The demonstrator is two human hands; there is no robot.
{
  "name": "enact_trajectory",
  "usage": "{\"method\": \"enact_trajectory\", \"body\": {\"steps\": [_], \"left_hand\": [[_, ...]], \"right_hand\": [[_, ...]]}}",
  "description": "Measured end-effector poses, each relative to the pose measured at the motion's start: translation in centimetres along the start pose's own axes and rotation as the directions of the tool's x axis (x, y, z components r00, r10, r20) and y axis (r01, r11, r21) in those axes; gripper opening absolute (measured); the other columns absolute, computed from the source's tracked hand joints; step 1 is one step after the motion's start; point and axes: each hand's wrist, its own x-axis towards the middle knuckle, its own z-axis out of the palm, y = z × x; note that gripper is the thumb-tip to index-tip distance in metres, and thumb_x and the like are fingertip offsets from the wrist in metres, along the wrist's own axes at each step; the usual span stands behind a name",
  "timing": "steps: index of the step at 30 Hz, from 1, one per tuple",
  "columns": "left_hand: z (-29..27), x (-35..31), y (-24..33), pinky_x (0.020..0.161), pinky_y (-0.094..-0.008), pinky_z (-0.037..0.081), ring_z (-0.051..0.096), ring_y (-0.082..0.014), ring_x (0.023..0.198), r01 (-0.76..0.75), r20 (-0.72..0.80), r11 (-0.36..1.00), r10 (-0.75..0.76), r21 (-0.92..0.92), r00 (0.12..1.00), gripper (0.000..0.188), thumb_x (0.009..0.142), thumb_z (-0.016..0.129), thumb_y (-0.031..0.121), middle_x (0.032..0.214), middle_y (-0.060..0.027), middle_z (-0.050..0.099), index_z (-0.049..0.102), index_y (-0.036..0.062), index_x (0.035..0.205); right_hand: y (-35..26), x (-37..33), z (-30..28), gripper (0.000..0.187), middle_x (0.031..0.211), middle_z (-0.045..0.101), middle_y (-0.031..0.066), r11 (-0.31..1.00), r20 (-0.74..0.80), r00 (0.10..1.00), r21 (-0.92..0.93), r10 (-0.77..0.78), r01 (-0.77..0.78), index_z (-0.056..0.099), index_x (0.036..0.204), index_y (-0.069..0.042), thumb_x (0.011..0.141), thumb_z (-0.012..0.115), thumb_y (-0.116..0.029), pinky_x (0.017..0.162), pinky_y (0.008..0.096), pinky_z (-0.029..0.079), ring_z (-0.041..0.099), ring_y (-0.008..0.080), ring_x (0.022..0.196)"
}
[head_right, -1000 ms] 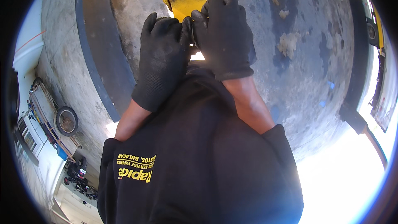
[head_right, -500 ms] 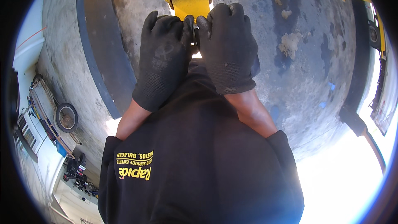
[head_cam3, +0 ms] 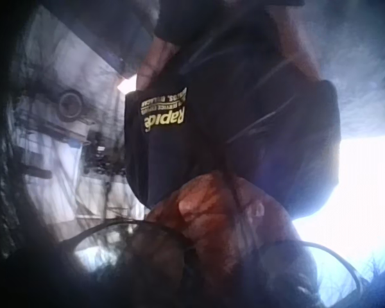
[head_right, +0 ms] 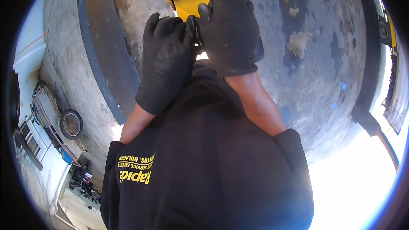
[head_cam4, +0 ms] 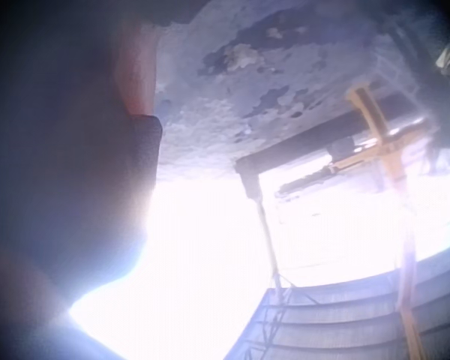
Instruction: The person uses a belt sander to grind a cylindrical metal part, repeatedly rotating it to smooth the surface. They then apply a red lubricant to the part and wipe it with a cloth.
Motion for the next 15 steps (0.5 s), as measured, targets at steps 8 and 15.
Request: {"method": "enact_trajectory", "body": {"steps": [8, 15], "left_hand": [[0.3, 0.0, -0.5, 0.128, -0.0612, 0.042, 0.068, -0.0353, 0.128, -0.007, -0.001, 0.998, 0.007, -0.055, 1.000, 0.058, 0.097, 0.082, 0.028, 0.121, -0.0162, 0.079, 0.074, -0.0040, 0.145], [0.4, -0.2, -0.3, 0.127, -0.0608, 0.043, 0.069, -0.0343, 0.127, -0.006, -0.008, 0.999, 0.006, -0.035, 1.000, 0.057, 0.093, 0.078, 0.017, 0.121, -0.0164, 0.079, 0.074, -0.0041, 0.145]], "right_hand": [[0.7, -1.4, -0.5, 0.026, 0.130, 0.070, 0.0183, 0.992, -0.039, 0.997, 0.102, -0.066, 0.070, 0.078, 0.109, -0.010, 0.101, 0.086, -0.033, 0.095, 0.0540, 0.060, 0.070, 0.0411, 0.120], [1.3, -3.4, -2.1, 0.023, 0.124, 0.081, 0.0155, 0.957, -0.040, 0.997, 0.282, -0.062, 0.071, 0.088, 0.112, -0.012, 0.098, 0.087, -0.030, 0.109, 0.0535, 0.057, 0.068, 0.0431, 0.133]]}}
